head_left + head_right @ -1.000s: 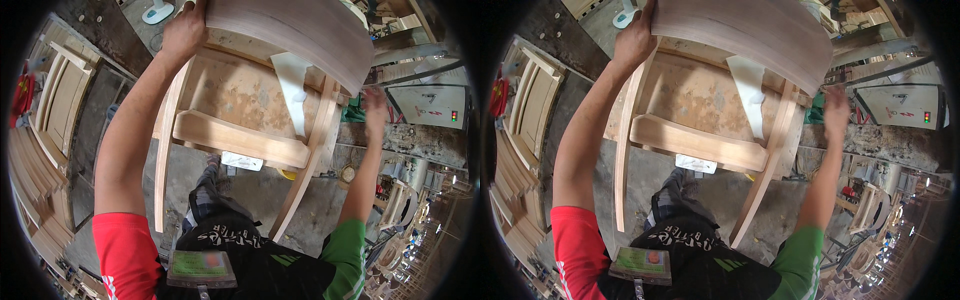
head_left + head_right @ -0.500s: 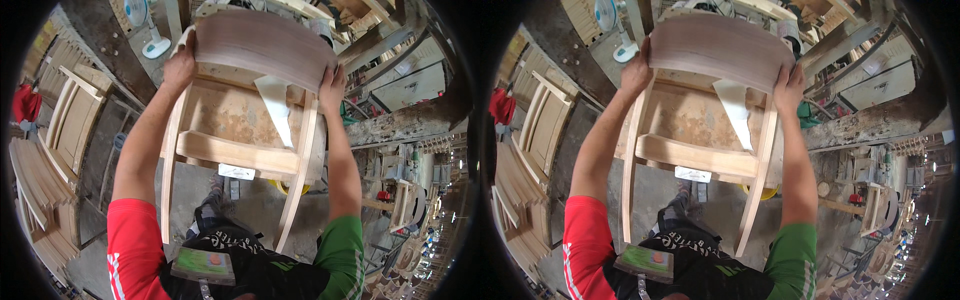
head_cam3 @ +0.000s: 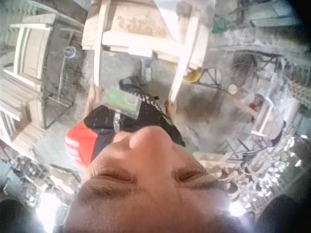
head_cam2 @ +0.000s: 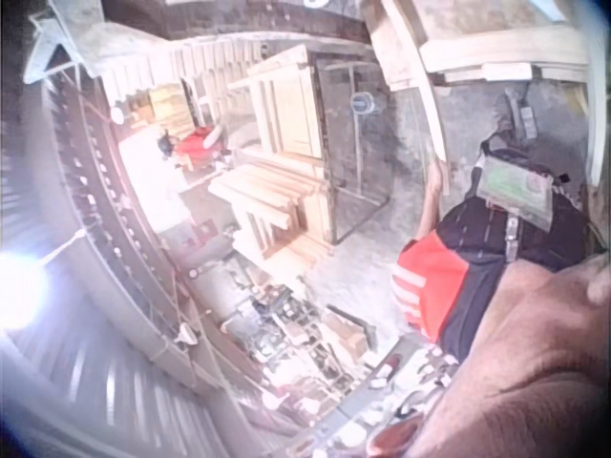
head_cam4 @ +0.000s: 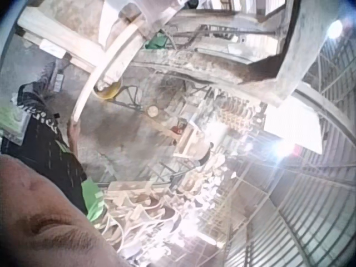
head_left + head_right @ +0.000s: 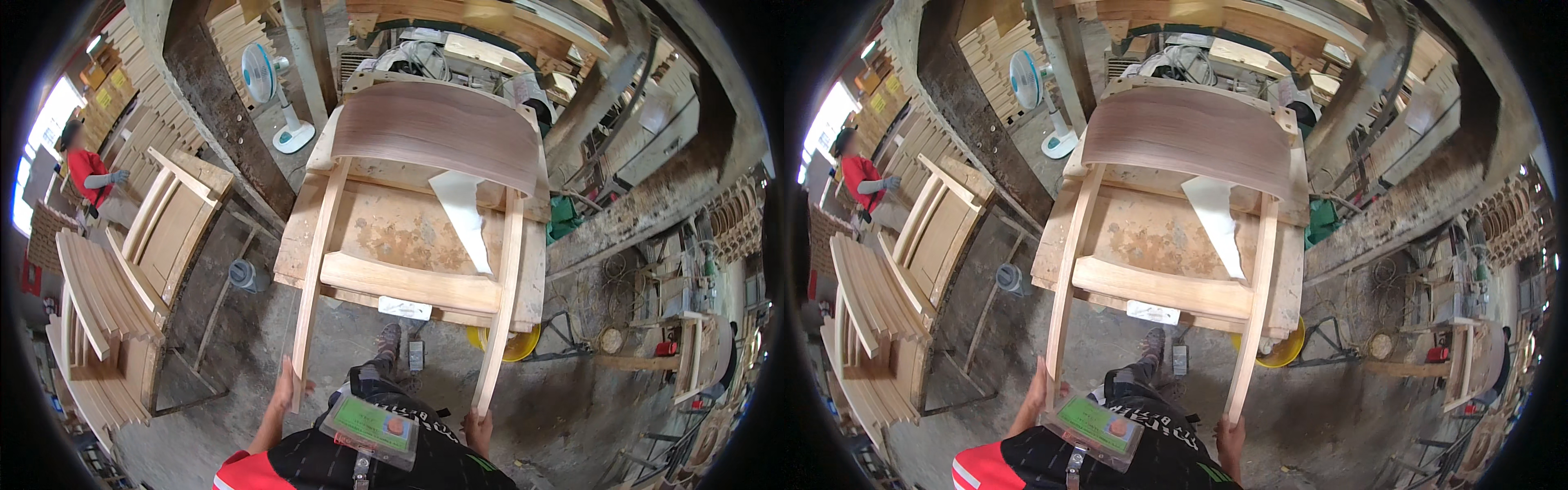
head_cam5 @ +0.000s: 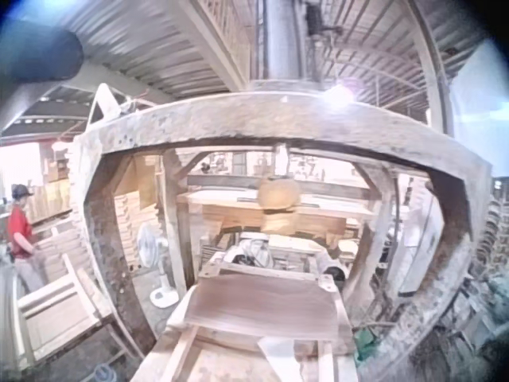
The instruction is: The person repeatedly picks up wooden chair frames, places them on a workbench, attaches curved backrests, and moves the assembled chairs to a nearby stack. The process is repeated multiple times in a workshop setting.
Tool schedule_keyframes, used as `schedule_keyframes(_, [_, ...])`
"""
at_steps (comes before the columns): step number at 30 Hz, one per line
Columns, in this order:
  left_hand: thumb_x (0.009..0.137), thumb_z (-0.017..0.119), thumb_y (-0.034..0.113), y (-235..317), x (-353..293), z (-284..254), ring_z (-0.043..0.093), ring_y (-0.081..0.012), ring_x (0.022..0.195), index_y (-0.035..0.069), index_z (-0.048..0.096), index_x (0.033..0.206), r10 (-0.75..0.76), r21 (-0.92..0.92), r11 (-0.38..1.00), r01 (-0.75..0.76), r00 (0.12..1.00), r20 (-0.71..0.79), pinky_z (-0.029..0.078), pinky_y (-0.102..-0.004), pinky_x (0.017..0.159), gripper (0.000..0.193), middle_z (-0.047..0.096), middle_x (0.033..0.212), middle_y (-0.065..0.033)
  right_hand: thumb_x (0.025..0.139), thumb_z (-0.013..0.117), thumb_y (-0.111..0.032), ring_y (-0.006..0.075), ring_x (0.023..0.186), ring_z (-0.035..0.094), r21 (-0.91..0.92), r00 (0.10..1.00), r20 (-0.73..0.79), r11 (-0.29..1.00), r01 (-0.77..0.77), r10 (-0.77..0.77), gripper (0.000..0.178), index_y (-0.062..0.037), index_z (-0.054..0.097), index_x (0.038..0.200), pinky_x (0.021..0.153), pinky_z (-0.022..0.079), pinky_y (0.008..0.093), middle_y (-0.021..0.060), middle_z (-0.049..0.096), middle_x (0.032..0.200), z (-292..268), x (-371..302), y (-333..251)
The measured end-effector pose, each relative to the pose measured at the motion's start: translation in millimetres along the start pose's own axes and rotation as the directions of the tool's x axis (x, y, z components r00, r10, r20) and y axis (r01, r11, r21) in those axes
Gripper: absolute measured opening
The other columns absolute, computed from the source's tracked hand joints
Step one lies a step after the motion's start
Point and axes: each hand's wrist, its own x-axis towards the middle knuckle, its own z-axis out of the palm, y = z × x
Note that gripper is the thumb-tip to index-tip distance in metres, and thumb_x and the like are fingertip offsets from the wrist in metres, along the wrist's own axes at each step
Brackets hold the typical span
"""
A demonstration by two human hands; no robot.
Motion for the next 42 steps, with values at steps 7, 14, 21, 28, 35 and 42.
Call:
schedule_keyframes(7, [0.098,0.036,0.079,39,4,44,0.064,-0.0222,0.06,-0.004,0.06,0.106,0.253,0.212,0.944,-0.251,0.967,0.021,0.052,-0.0375,0.054,0.087,0.063,0.073,-0.0136,0.099,0.066,-0.04,0.0207,0.062,0.067,-0.123,0.988,-0.089,0.986,0.116,-0.127,0.042,0.0021,0.066,0.096,0.06,0.052,0.0388,0.0127,0.064,0.069,-14,64,-66])
schedule_keyframes(14, [0.1,0.047,0.071,107,22,100,0.063,-0.0216,0.06,-0.007,0.058,0.115,0.369,0.237,0.888,-0.394,0.918,0.146,0.054,-0.0372,0.055,0.08,0.063,0.075,-0.0144,0.1,0.065,-0.045,0.0166,0.054,0.062,-0.248,0.906,-0.115,0.895,0.372,-0.408,0.047,0.0019,0.067,0.098,0.049,0.05,0.0332,0.0059,0.06,0.067,-25,156,-125])
schedule_keyframes(21, [0.101,0.047,0.069,154,42,106,0.062,-0.0204,0.058,-0.005,0.062,0.113,0.378,0.314,0.859,-0.404,0.915,0.142,0.052,-0.0362,0.054,0.077,0.061,0.072,-0.0105,0.099,0.066,-0.046,0.0157,0.05,0.061,-0.161,0.953,-0.08,0.948,0.276,-0.291,0.048,0.0013,0.067,0.107,0.042,0.047,0.0324,0.0063,0.061,0.069,-1,173,-140])
schedule_keyframes(28, [0.103,0.044,0.067,214,91,115,0.065,-0.0216,0.058,-0.005,0.066,0.119,0.396,0.323,0.84,-0.435,0.9,0.181,0.053,-0.0372,0.055,0.077,0.065,0.075,-0.0138,0.1,0.065,-0.045,0.0142,0.059,0.064,-0.04,0.995,-0.058,0.996,0.083,-0.085,0.045,-0.0028,0.066,0.115,0.042,0.045,0.0293,0.0043,0.062,0.077,33,175,-198])
schedule_keyframes(35, [0.101,0.045,0.07,269,119,148,0.063,-0.0217,0.058,-0.004,0.063,0.109,0.373,0.349,0.834,-0.427,0.903,0.213,0.052,-0.0367,0.052,0.077,0.062,0.077,-0.0127,0.1,0.067,-0.044,0.0149,0.058,0.062,0.005,0.981,-0.112,0.988,0.157,-0.156,0.043,-0.0029,0.064,0.113,0.042,0.044,0.0305,0.005,0.063,0.082,51,218,-221])
schedule_keyframes(42, [0.103,0.044,0.068,269,132,143,0.063,-0.0212,0.058,-0.003,0.063,0.115,0.373,0.332,0.842,-0.424,0.904,0.209,0.053,-0.0372,0.052,0.075,0.061,0.076,-0.0118,0.1,0.067,-0.039,0.0155,0.063,0.061,0.039,0.993,-0.085,0.996,0.086,-0.082,0.039,-0.001,0.064,0.109,0.05,0.051,0.0311,0.0057,0.063,0.085,61,221,-240])
